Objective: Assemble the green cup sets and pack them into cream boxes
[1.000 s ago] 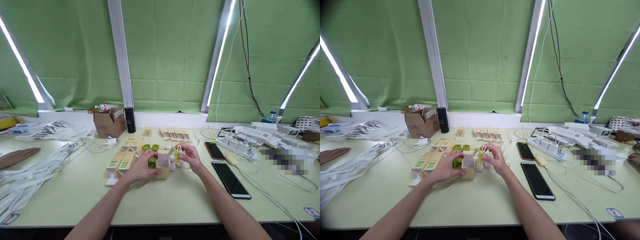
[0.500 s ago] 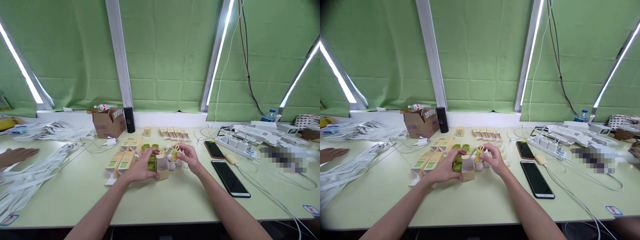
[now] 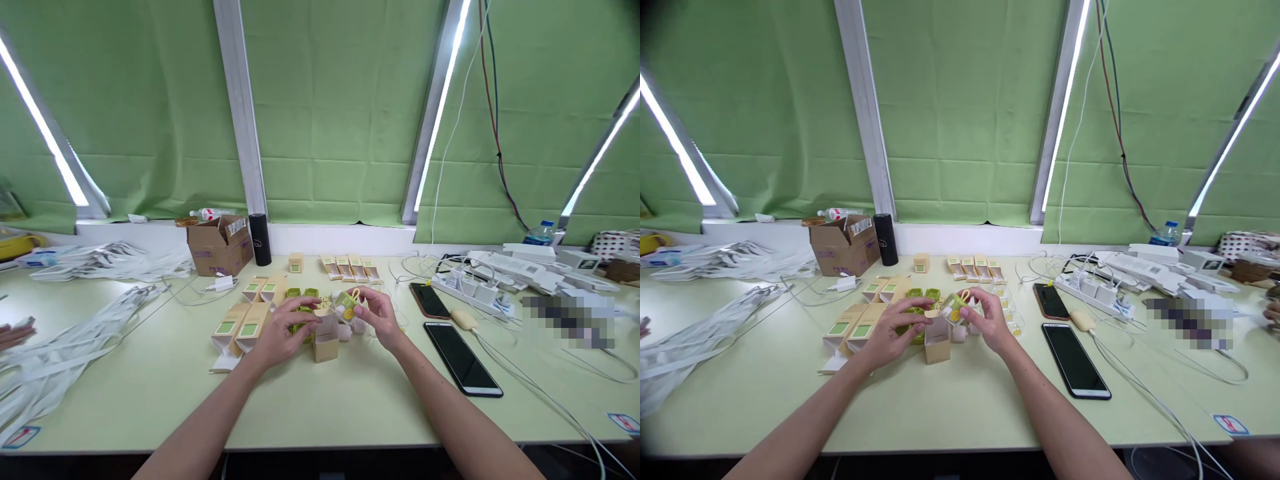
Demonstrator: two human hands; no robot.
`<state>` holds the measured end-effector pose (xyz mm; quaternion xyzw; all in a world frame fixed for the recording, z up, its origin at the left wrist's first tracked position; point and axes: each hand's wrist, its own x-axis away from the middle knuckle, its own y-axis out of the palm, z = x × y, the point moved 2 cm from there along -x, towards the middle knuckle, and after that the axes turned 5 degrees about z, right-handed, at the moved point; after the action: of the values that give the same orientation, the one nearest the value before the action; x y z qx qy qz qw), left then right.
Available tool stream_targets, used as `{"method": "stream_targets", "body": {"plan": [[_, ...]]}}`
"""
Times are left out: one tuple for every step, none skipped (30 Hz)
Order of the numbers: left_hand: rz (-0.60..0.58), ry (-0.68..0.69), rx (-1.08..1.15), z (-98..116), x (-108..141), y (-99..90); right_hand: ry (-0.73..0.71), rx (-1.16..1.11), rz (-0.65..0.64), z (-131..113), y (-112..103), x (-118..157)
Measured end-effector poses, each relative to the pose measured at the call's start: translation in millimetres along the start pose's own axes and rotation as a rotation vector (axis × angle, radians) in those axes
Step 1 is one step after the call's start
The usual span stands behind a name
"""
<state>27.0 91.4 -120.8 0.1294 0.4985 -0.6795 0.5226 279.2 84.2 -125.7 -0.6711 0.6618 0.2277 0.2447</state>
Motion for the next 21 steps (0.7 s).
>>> {"method": "stream_targets", "body": {"plan": [[-0.001,-0.011,-0.025,-1.7,1.0,2.1,-0.012,0.003,0.013,-0.6,1.3,0.8],[0.010,-0.021,-0.044,-3.0,1.8,4.1,-0.026,0.010,0.027,-1.2,2.6,1.7],[0.019,-0.031,-0.055,-3.9,2.4,5.9,-0.038,0.017,0.036,-1.8,4.2,2.6],[0.024,-0.043,-0.059,-4.4,2.8,7.6,-0.047,0.024,0.041,-2.2,6.0,3.6],[0.030,-0.057,-0.061,-4.5,2.9,8.9,-0.053,0.028,0.043,-2.7,8.0,4.6],[0.032,-0.072,-0.061,-4.4,2.8,10.0,-0.057,0.029,0.041,-3.3,10.1,5.7],[0.034,-0.090,-0.061,-4.4,2.7,10.6,-0.059,0.025,0.036,-4.0,12.4,6.8],[0.040,-0.109,-0.061,-4.6,2.6,11.0,-0.060,0.019,0.029,-4.9,14.8,7.9],[0.048,-0.127,-0.060,-5.0,2.5,11.1,-0.061,0.012,0.022,-5.9,17.2,8.9],[0.054,-0.144,-0.058,-5.7,2.6,11.1,-0.064,0.007,0.018,-7.1,19.5,9.7],[0.054,-0.160,-0.054,-6.7,2.8,11.3,-0.064,0.007,0.012,-8.2,21.8,10.5],[0.049,-0.174,-0.050,-7.9,3.2,11.5,-0.064,0.013,0.008,-9.3,23.8,11.0],[0.045,-0.186,-0.046,-9.1,3.6,11.7,-0.064,0.022,0.004,-10.2,25.7,11.5],[0.039,-0.196,-0.040,-10.1,4.0,12.0,-0.065,0.035,-0.001,-10.8,27.3,11.8],[0.034,-0.203,-0.034,-11.0,4.3,12.1,-0.067,0.050,-0.010,-11.3,28.6,12.0],[0.032,-0.208,-0.025,-11.6,4.6,12.1,-0.067,0.068,-0.021,-11.4,29.6,12.1],[0.031,-0.210,-0.014,-11.9,4.7,11.8,-0.066,0.088,-0.033,-11.3,30.2,12.0],[0.028,-0.211,-0.003,-11.9,4.7,11.4,-0.064,0.111,-0.043,-11.0,30.3,11.9],[0.022,-0.214,0.010,-11.6,4.6,10.9,-0.061,0.135,-0.053,-10.5,30.1,11.7],[0.014,-0.218,0.023,-11.1,4.3,10.3,-0.059,0.157,-0.062,-10.0,29.4,11.5],[0.010,-0.224,0.037,-10.4,4.0,9.6,-0.058,0.173,-0.068,-9.5,28.5,11.0]]}}
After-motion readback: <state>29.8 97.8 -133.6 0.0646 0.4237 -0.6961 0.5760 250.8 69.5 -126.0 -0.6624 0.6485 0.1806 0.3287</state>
